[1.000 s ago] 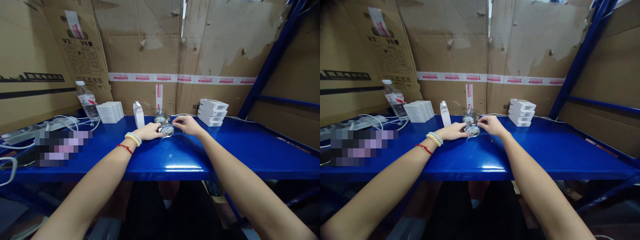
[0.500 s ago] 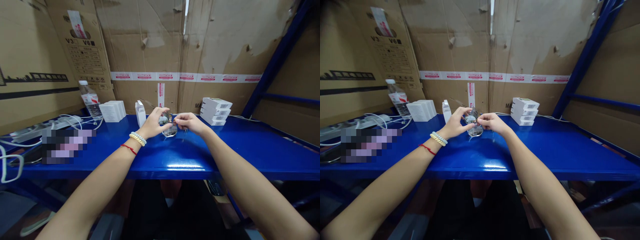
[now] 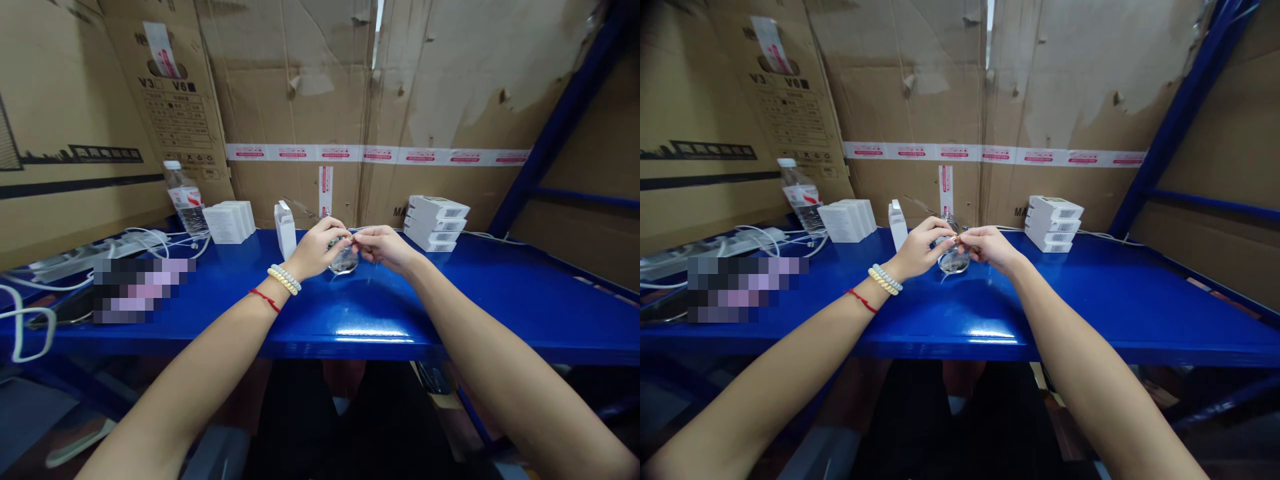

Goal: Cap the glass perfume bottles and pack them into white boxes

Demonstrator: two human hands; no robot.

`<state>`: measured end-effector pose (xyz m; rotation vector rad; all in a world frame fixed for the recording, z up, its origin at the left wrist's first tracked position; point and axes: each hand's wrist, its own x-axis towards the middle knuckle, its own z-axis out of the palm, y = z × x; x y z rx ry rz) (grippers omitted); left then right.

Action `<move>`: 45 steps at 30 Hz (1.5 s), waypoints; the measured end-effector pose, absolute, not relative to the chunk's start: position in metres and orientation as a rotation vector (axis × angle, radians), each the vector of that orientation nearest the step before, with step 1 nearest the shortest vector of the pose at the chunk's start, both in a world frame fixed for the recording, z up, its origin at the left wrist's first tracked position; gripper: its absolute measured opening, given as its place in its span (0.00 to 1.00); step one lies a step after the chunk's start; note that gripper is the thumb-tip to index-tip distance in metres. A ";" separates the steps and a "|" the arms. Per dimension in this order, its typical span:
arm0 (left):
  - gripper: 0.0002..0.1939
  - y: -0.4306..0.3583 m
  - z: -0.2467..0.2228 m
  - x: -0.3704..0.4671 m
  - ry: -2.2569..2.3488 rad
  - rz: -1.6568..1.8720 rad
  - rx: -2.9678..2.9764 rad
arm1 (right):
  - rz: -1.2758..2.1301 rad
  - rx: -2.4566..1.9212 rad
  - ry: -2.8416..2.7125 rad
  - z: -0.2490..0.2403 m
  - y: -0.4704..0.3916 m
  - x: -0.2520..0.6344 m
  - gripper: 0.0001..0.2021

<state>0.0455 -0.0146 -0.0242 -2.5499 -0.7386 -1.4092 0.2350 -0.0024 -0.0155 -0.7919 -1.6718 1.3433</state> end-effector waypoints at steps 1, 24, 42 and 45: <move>0.10 -0.014 -0.024 0.045 -0.760 -1.407 -2.551 | 1.310 -0.786 -1.631 -0.016 -0.002 0.235 0.16; 0.14 -0.011 -0.026 0.044 -0.996 -1.397 -2.625 | 0.828 -0.633 -1.829 -0.020 -0.001 0.231 0.15; 0.24 -0.011 -0.028 0.041 -1.296 -0.643 -2.791 | 0.519 -0.793 -1.877 -0.028 0.010 0.230 0.10; 0.26 -0.009 -0.029 0.041 -1.307 -0.643 -2.783 | 0.485 -0.829 -1.914 -0.028 0.008 0.230 0.09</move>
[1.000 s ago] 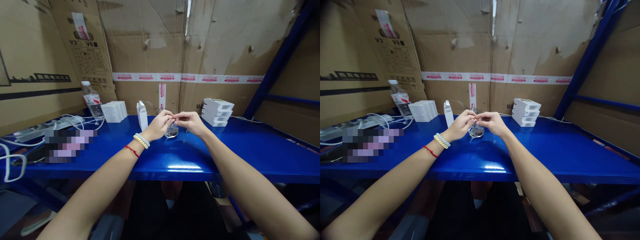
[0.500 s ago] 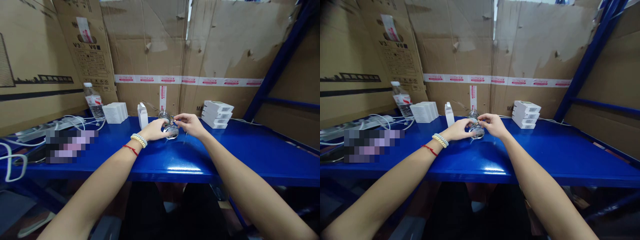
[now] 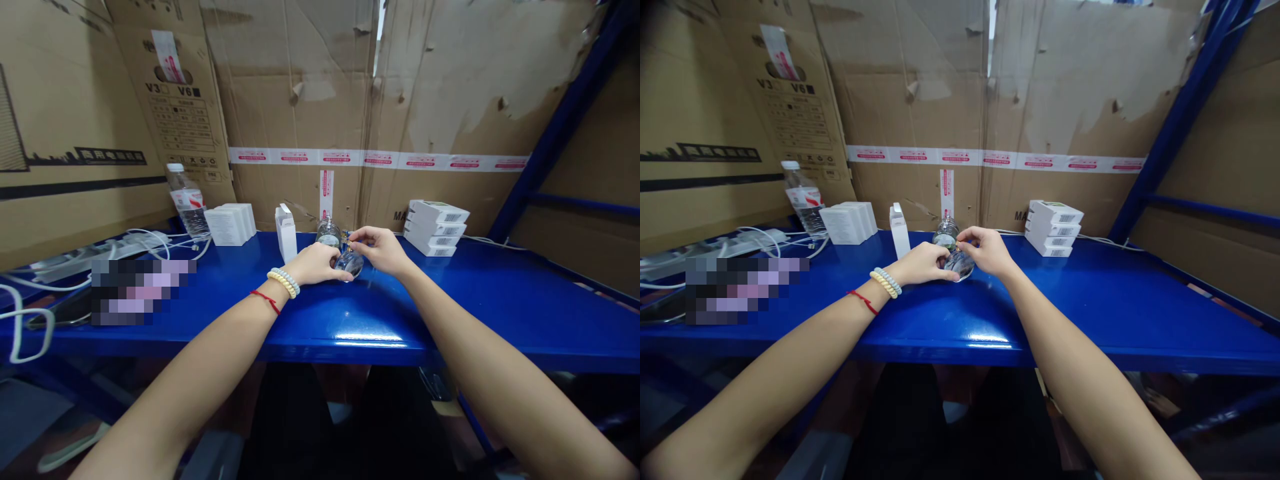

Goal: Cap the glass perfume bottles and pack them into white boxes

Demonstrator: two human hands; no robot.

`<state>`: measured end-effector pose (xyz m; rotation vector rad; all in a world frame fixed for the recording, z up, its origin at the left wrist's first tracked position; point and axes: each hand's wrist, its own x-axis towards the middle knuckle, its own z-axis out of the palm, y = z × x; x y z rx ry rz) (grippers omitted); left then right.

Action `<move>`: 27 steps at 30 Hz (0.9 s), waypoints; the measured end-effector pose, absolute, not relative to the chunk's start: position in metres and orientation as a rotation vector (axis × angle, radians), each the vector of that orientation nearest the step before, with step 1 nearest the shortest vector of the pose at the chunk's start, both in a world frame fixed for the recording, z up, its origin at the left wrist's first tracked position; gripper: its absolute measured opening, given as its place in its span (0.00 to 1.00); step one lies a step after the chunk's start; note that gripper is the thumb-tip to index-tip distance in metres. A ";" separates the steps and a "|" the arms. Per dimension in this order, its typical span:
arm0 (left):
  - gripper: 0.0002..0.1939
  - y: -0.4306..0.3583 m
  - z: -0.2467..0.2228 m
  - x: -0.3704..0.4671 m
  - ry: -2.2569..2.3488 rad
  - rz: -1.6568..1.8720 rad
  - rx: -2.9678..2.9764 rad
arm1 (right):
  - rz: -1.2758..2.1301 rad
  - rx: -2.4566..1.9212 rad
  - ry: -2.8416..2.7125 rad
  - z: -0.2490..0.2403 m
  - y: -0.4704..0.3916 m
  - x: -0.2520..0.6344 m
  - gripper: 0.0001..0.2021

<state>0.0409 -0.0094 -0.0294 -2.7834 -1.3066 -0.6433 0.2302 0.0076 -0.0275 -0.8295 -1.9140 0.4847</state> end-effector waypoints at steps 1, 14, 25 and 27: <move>0.26 -0.009 -0.030 0.041 -1.311 -0.646 -2.780 | 0.481 -0.836 -1.918 -0.027 0.007 0.230 0.09; 0.26 -0.012 -0.031 0.043 -1.356 -0.700 -2.782 | 0.196 -0.852 -2.001 -0.026 -0.002 0.228 0.05; 0.25 -0.009 -0.037 0.047 -1.514 -0.698 -2.706 | -0.180 -1.125 -2.170 -0.021 -0.013 0.223 0.07; 0.23 -0.009 -0.039 0.049 -1.559 -0.703 -2.684 | -0.242 -1.206 -2.187 -0.018 -0.017 0.222 0.08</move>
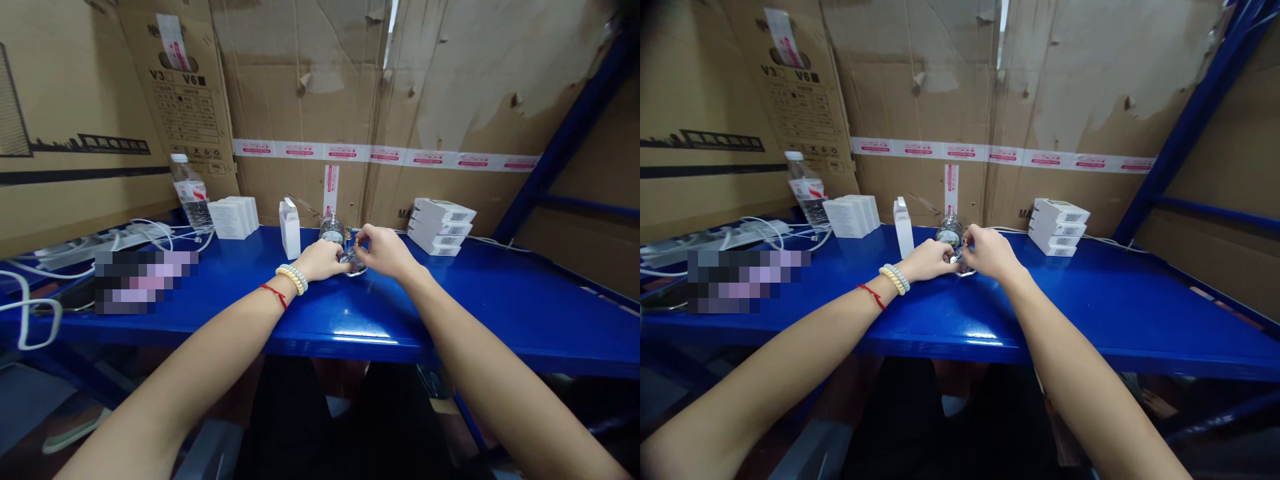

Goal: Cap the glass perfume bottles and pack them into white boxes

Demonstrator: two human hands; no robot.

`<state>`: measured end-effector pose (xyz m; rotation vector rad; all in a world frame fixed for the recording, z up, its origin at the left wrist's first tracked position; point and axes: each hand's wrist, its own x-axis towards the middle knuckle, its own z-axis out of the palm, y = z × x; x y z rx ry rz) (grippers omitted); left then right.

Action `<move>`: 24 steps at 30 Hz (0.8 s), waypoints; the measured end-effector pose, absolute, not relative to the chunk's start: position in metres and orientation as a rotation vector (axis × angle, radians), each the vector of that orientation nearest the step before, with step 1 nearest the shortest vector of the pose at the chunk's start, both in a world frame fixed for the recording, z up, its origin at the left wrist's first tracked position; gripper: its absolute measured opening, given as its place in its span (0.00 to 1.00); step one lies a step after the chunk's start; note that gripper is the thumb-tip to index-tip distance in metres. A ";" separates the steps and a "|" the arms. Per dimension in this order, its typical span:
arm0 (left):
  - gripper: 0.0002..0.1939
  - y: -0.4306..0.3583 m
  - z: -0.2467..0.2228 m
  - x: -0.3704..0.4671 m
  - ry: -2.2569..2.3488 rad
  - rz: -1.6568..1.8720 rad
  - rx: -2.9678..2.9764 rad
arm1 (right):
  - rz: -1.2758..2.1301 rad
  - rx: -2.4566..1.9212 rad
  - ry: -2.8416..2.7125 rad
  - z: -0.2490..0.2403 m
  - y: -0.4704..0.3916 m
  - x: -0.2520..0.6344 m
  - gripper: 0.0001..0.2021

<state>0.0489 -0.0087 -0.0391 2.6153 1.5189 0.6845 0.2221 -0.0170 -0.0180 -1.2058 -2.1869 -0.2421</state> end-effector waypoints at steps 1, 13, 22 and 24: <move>0.22 -0.008 -0.040 0.050 1.543 0.685 2.604 | -0.280 -1.252 -2.193 -0.016 -0.019 0.221 0.08; 0.21 0.002 -0.049 0.059 1.540 0.633 2.619 | -0.427 -1.644 -2.176 -0.010 -0.033 0.211 0.11; 0.22 0.004 -0.049 0.058 1.536 0.590 2.615 | -0.268 -1.762 -2.117 -0.008 -0.029 0.208 0.16; 0.22 0.004 -0.049 0.058 1.528 0.578 2.615 | -0.259 -1.750 -2.111 -0.007 -0.027 0.208 0.15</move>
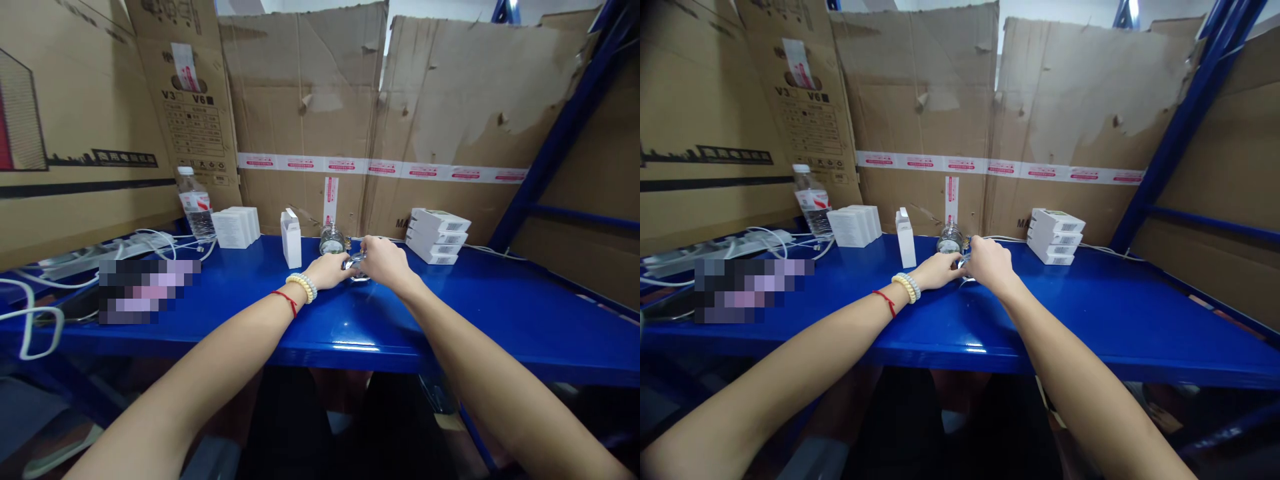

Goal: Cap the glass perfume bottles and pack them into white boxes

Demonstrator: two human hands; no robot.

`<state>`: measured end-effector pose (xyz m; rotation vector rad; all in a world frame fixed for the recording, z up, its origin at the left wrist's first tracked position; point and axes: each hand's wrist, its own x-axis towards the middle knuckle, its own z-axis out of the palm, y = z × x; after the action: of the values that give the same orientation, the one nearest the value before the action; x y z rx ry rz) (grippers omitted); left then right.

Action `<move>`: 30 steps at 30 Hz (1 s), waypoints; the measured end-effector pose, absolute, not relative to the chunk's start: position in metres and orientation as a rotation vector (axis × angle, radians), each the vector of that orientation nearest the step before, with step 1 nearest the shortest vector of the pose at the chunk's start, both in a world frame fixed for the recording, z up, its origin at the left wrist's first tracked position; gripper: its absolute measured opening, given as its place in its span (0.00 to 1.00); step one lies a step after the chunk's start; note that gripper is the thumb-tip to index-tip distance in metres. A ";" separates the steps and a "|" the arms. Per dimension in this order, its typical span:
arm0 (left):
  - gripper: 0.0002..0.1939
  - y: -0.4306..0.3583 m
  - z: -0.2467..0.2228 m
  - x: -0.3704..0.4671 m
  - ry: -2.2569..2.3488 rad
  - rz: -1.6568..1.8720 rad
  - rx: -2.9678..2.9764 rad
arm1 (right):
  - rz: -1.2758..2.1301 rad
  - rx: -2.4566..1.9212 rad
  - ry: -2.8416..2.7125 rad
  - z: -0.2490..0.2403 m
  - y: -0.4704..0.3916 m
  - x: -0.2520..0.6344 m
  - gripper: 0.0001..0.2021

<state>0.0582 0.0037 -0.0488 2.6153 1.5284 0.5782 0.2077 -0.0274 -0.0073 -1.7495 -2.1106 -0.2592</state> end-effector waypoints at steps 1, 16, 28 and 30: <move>0.23 0.003 -0.048 0.058 1.526 0.571 2.614 | -0.247 -1.741 -2.114 -0.007 -0.026 0.208 0.14; 0.20 -0.001 -0.046 0.059 1.547 0.549 2.644 | 0.010 -1.482 -2.101 -0.004 -0.017 0.218 0.12; 0.27 -0.001 -0.043 0.048 1.483 0.631 2.557 | 0.037 -1.266 -1.963 -0.001 -0.016 0.237 0.16; 0.33 -0.001 -0.042 0.045 1.479 0.690 2.517 | 0.057 -1.284 -1.885 -0.003 -0.011 0.240 0.15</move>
<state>0.0445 -0.0007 -0.0417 2.5169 1.4788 0.6904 0.2399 -0.0109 -0.0029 -1.2836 -1.8847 0.0565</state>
